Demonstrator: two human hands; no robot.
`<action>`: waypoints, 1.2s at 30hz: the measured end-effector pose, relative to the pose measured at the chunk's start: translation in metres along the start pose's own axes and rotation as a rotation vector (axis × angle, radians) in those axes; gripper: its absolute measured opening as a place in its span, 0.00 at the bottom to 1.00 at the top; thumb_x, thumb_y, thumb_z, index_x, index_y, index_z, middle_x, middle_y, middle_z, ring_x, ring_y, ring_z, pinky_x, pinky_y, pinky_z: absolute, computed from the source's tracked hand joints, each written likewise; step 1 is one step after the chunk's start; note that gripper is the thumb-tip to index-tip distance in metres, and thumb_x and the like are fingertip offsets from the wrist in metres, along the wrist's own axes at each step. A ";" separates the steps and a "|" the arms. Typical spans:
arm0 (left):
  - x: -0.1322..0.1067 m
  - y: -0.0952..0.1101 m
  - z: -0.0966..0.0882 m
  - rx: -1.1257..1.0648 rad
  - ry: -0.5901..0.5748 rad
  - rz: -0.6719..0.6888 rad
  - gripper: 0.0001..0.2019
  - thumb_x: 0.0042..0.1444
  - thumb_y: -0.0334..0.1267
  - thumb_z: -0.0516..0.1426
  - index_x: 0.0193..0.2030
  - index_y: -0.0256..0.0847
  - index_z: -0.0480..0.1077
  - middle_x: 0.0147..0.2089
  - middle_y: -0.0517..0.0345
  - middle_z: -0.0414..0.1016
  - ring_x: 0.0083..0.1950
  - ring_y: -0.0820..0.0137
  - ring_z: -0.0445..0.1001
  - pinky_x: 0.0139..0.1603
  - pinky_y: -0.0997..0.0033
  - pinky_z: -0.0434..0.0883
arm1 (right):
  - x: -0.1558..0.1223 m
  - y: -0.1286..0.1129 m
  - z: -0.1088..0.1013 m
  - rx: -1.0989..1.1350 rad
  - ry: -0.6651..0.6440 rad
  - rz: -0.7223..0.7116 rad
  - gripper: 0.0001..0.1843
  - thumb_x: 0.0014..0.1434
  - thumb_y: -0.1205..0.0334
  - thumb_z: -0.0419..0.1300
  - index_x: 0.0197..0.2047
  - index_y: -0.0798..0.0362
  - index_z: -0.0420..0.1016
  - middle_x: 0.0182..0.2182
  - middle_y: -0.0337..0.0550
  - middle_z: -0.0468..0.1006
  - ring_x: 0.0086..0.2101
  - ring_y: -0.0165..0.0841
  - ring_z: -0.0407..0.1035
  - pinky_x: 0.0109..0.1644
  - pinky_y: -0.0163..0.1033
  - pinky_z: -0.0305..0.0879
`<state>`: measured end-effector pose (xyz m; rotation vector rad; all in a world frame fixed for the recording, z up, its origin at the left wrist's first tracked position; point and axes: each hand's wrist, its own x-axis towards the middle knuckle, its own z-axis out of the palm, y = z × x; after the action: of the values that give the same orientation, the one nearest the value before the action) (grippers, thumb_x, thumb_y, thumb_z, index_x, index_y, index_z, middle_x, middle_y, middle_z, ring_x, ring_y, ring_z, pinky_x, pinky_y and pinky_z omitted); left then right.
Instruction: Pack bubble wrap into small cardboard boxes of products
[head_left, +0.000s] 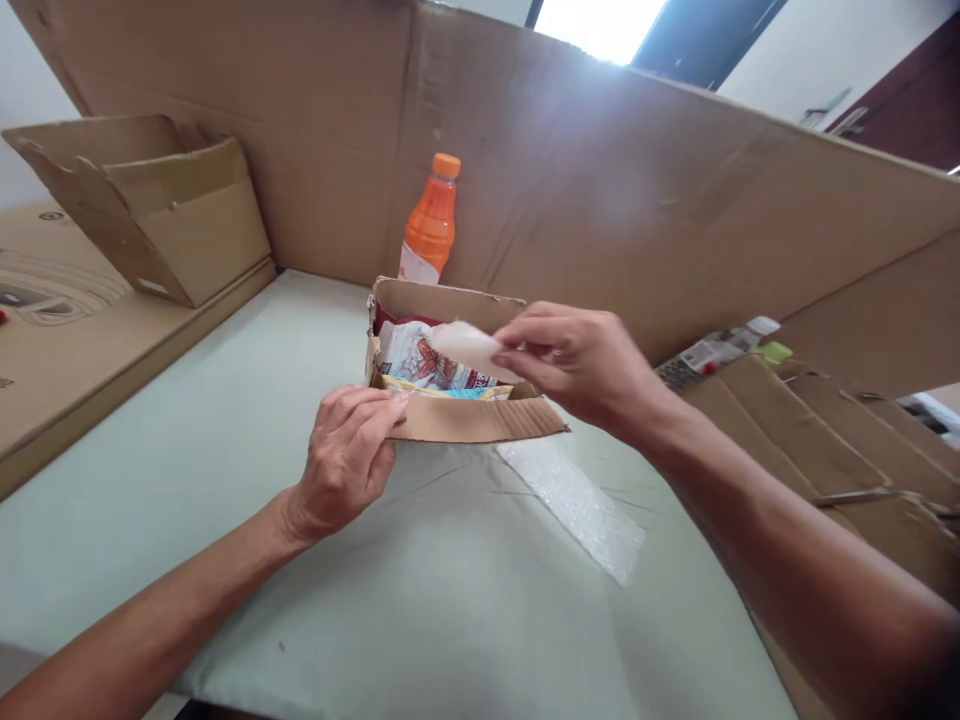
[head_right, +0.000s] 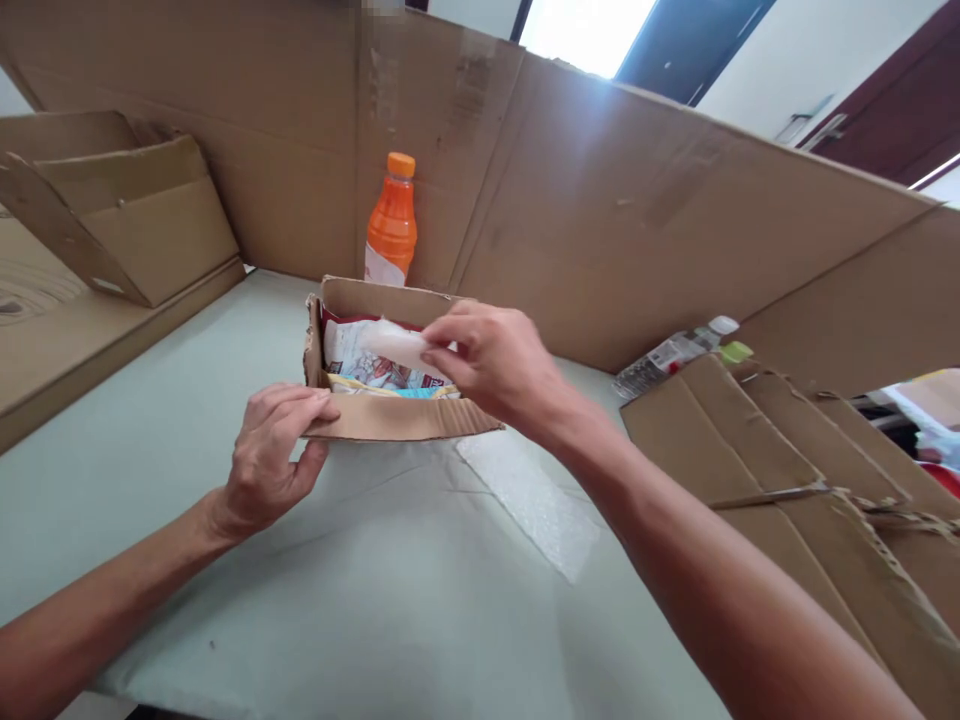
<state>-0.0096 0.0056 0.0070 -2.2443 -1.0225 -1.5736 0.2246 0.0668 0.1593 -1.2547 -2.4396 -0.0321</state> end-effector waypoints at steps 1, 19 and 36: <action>0.000 0.000 0.000 -0.015 0.015 -0.011 0.34 0.60 0.23 0.54 0.72 0.47 0.57 0.46 0.52 0.82 0.54 0.59 0.77 0.59 0.48 0.71 | 0.015 0.002 0.011 -0.050 -0.104 0.001 0.07 0.62 0.62 0.64 0.36 0.48 0.85 0.34 0.38 0.82 0.31 0.30 0.72 0.33 0.36 0.63; -0.005 -0.010 -0.010 0.076 0.116 -0.102 0.42 0.57 0.29 0.63 0.76 0.48 0.49 0.65 0.44 0.67 0.65 0.53 0.69 0.63 0.47 0.72 | -0.051 0.043 -0.005 0.073 0.338 0.315 0.10 0.64 0.60 0.60 0.41 0.53 0.83 0.35 0.44 0.84 0.33 0.31 0.74 0.39 0.39 0.68; -0.062 -0.009 -0.072 0.157 -0.087 -0.555 0.36 0.59 0.43 0.61 0.73 0.68 0.55 0.70 0.63 0.64 0.62 0.39 0.70 0.54 0.28 0.75 | -0.158 0.160 0.066 -0.186 -0.030 0.709 0.15 0.65 0.61 0.55 0.40 0.53 0.84 0.37 0.49 0.85 0.36 0.39 0.76 0.35 0.39 0.62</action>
<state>-0.0800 -0.0524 -0.0212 -2.0404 -1.8447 -1.5136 0.4103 0.0525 0.0171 -2.1407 -1.9127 -0.0434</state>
